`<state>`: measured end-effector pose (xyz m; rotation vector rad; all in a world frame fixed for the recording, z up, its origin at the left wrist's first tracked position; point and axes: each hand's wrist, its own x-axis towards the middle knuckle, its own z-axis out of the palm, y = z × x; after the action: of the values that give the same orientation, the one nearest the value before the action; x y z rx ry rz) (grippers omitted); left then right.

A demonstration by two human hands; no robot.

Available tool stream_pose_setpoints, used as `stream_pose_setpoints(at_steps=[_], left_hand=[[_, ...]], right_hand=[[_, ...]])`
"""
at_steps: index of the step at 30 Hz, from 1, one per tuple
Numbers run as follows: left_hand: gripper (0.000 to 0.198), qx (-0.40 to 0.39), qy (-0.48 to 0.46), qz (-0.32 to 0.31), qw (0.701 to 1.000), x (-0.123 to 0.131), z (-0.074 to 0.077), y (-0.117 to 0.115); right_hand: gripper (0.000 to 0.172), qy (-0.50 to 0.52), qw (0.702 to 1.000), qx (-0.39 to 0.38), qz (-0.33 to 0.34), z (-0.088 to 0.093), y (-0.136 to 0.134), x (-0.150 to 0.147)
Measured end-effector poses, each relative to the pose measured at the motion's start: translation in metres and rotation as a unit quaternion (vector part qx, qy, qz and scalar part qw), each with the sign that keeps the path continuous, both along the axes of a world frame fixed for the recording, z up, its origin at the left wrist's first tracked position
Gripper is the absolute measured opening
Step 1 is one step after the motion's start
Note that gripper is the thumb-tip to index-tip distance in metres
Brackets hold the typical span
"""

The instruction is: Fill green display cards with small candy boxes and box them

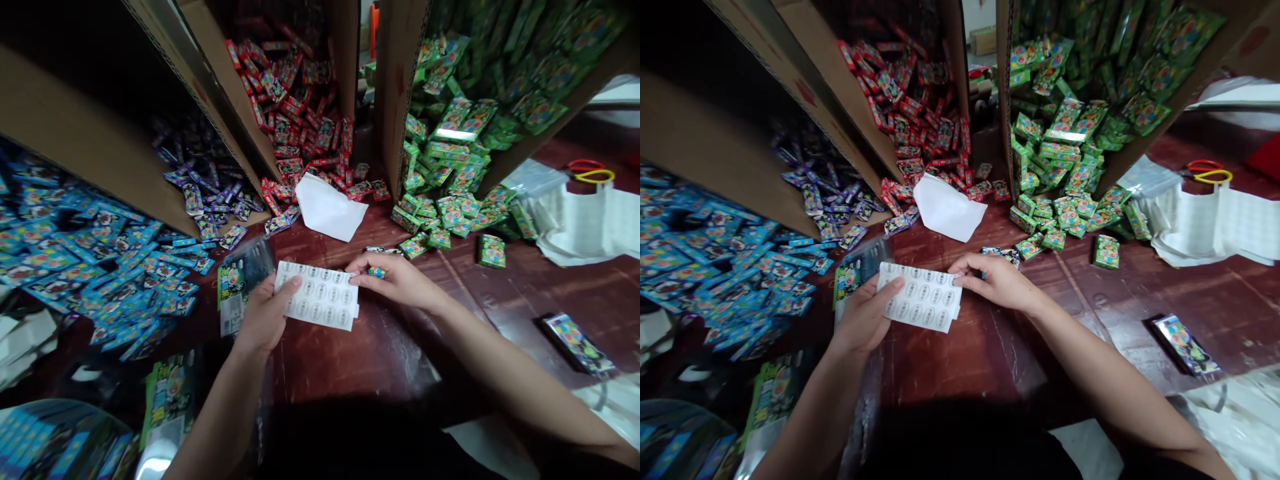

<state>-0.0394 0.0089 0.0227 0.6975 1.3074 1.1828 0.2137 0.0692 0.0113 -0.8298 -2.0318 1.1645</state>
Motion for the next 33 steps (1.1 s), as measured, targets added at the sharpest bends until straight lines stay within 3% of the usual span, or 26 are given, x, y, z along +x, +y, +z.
stream_pose_setpoints(at_steps=[6, 10, 13, 17, 20, 23, 25, 27, 29, 30, 31, 33], left_hand=[[0.043, -0.020, -0.007, 0.000, 1.000, 0.003, 0.003, 0.002], [0.041, -0.031, -0.019, -0.007, 0.999, 0.003, 0.004, 0.003], [0.040, -0.031, -0.020, -0.020, 0.999, -0.002, 0.002, 0.004], [0.040, 0.003, 0.082, -0.019, 0.996, 0.001, -0.020, 0.018], [0.039, 0.051, 0.215, 0.026, 0.975, 0.022, -0.045, 0.036], [0.049, 0.070, 0.270, 0.052, 0.959, 0.036, -0.060, 0.048], [0.073, 0.114, 0.367, 0.074, 0.920, 0.023, -0.061, 0.049], [0.091, 0.115, 0.536, 0.112, 0.829, -0.007, -0.057, 0.041], [0.096, 0.010, 0.675, 0.148, 0.723, -0.049, -0.052, 0.030], [0.098, -0.069, 0.701, 0.156, 0.693, -0.069, -0.051, 0.024], [0.100, -0.140, 0.704, 0.153, 0.679, -0.087, -0.050, 0.019], [0.103, -0.220, 0.688, 0.138, 0.678, -0.112, -0.050, 0.014]], right_hand=[[0.020, -0.058, 0.993, 0.101, 0.011, 0.000, 0.001, 0.000], [0.020, -0.146, 0.970, 0.194, -0.004, 0.002, -0.002, 0.003], [0.023, -0.174, 0.960, 0.218, 0.006, 0.002, -0.001, 0.007], [0.018, -0.147, 0.969, 0.196, -0.014, -0.006, 0.007, 0.010], [0.018, -0.121, 0.975, 0.167, -0.086, -0.019, 0.016, 0.010], [0.023, -0.121, 0.972, 0.162, -0.117, -0.030, 0.018, 0.014], [0.026, -0.139, 0.967, 0.178, -0.116, -0.037, 0.015, 0.023], [0.029, -0.157, 0.960, 0.194, -0.125, -0.044, 0.011, 0.036], [0.030, -0.164, 0.957, 0.198, -0.135, -0.049, 0.006, 0.045], [0.031, -0.165, 0.957, 0.195, -0.136, -0.051, 0.004, 0.046], [0.031, -0.165, 0.958, 0.190, -0.134, -0.051, 0.002, 0.044], [0.030, -0.164, 0.961, 0.189, -0.117, -0.047, -0.001, 0.028]])
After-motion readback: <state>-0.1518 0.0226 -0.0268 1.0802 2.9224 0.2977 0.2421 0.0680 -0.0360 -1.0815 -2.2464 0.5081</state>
